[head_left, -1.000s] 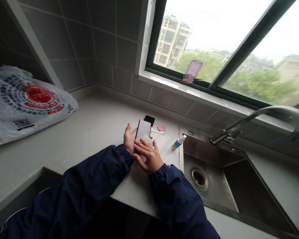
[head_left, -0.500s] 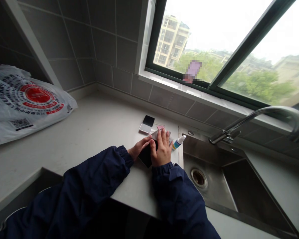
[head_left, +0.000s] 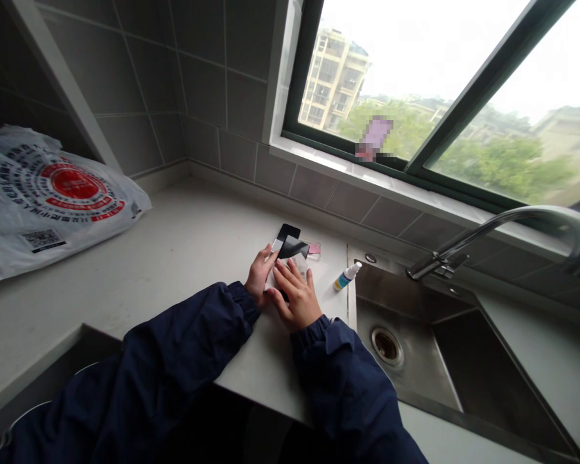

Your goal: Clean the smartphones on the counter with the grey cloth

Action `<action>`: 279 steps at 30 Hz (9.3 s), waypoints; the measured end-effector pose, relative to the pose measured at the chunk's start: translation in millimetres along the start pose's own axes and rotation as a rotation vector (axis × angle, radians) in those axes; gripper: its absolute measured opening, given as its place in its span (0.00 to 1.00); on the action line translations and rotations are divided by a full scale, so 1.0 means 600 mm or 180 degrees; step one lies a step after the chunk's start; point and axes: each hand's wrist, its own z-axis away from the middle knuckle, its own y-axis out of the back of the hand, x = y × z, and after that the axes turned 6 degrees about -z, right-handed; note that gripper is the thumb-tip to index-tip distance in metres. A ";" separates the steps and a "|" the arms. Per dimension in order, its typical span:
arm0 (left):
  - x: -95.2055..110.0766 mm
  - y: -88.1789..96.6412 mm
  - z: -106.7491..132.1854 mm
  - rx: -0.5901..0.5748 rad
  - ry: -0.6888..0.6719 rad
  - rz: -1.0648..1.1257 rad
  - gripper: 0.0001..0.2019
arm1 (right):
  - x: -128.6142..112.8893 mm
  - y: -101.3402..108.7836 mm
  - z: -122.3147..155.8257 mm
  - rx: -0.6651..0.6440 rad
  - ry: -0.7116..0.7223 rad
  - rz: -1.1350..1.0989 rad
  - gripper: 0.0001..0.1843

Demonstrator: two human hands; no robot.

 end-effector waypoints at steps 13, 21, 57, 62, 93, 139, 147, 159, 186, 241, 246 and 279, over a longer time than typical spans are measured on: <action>0.024 0.010 -0.005 -0.0040 -0.0256 0.0227 0.33 | -0.009 0.007 0.001 0.0156 0.0140 -0.0228 0.17; 0.014 0.009 -0.006 -0.0361 -0.0273 0.0036 0.32 | 0.015 -0.007 0.000 0.0438 -0.0360 0.0099 0.21; -0.014 0.009 -0.005 -0.0609 0.0311 -0.0279 0.29 | 0.007 -0.002 -0.002 0.0045 -0.0288 0.0460 0.32; -0.012 0.008 -0.006 -0.0490 0.0308 -0.0220 0.29 | 0.004 -0.005 -0.001 -0.0101 -0.0335 0.0432 0.31; -0.002 0.007 0.001 -0.0514 0.0235 -0.0551 0.30 | 0.033 -0.015 0.006 0.1024 -0.0142 0.0018 0.20; 0.005 0.015 -0.007 -0.0507 0.0443 -0.0482 0.36 | 0.051 0.010 -0.050 0.0450 -0.0420 0.0153 0.24; 0.001 0.027 -0.017 -0.0255 0.0408 -0.0307 0.39 | 0.021 -0.001 -0.024 0.0321 -0.0208 -0.0003 0.23; 0.005 0.024 -0.011 -0.0081 0.0585 -0.0089 0.39 | 0.005 -0.011 0.008 0.0769 0.0654 -0.0196 0.15; 0.006 0.007 -0.004 -0.0308 0.0487 -0.0028 0.34 | 0.013 -0.005 0.021 0.0738 0.0372 0.0057 0.21; 0.033 0.013 0.002 -0.0226 0.0326 -0.0025 0.37 | -0.010 -0.029 0.031 0.0235 0.0680 -0.0025 0.26; 0.028 0.009 0.007 -0.0370 0.0451 -0.0096 0.39 | -0.009 -0.031 0.031 0.0199 0.0591 0.0029 0.27; 0.023 0.010 0.002 -0.0345 0.0323 -0.0036 0.36 | 0.003 -0.015 0.025 0.0552 0.0357 0.0260 0.26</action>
